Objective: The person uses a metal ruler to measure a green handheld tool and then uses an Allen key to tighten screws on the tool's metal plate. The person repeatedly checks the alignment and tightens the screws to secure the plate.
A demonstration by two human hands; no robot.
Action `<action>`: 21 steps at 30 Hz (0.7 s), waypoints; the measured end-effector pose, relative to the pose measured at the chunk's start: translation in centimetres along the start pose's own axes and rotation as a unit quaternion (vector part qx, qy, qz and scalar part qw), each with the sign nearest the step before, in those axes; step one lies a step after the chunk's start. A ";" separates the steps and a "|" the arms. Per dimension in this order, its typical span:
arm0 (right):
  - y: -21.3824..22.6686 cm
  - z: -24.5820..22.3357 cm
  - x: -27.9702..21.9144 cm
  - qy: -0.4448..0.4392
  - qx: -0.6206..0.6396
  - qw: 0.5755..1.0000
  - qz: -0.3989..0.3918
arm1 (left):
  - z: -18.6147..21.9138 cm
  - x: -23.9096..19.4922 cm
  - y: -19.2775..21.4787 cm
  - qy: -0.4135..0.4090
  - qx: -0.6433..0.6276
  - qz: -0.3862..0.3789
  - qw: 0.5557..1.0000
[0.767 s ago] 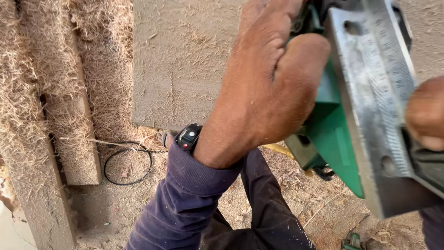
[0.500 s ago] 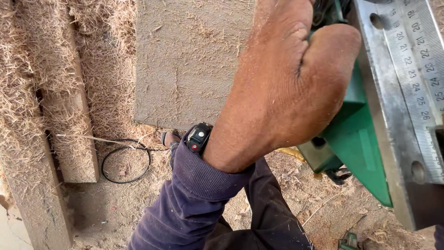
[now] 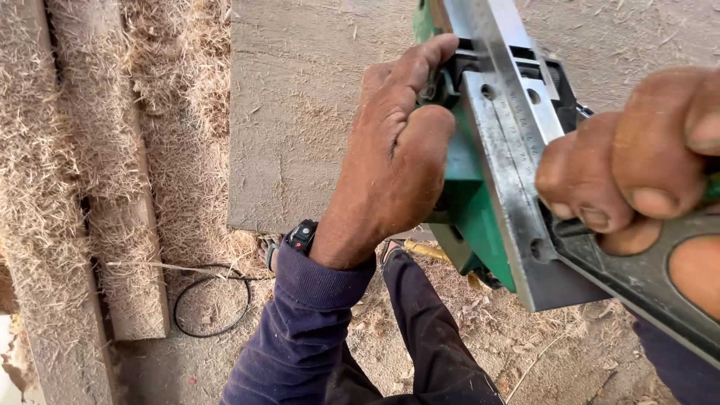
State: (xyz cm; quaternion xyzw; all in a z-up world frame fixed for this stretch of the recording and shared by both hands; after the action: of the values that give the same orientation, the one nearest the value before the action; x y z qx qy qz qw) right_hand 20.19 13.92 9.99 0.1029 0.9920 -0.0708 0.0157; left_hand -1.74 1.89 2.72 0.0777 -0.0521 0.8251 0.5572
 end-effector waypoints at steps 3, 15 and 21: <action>-0.7 -1.7 -0.8 -0.086 0.018 0.992 0.092 | 0.0 0.1 0.0 -0.006 -0.005 -0.005 1.000; 2.8 -0.3 -1.3 -0.072 -0.033 0.994 -0.071 | -0.4 -0.2 -0.2 -0.008 -0.025 0.034 0.999; 1.2 1.2 -2.5 -0.082 -0.019 0.994 0.075 | -0.4 -0.4 -0.1 -0.006 -0.050 0.066 0.997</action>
State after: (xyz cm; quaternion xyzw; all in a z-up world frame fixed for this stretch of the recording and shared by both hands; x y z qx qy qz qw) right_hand 22.94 14.44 8.73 0.1701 0.9782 -0.0584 0.1042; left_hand -1.54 1.61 2.22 0.0517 -0.1014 0.8557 0.5047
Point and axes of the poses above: each hand's wrist, its own x-axis towards the middle knuckle, its own y-axis out of the back of the hand, z = x × y, the point moved 2 cm from there along x, towards the middle knuckle, and after that the axes turned 11 degrees about -y, right-handed, at the moved point
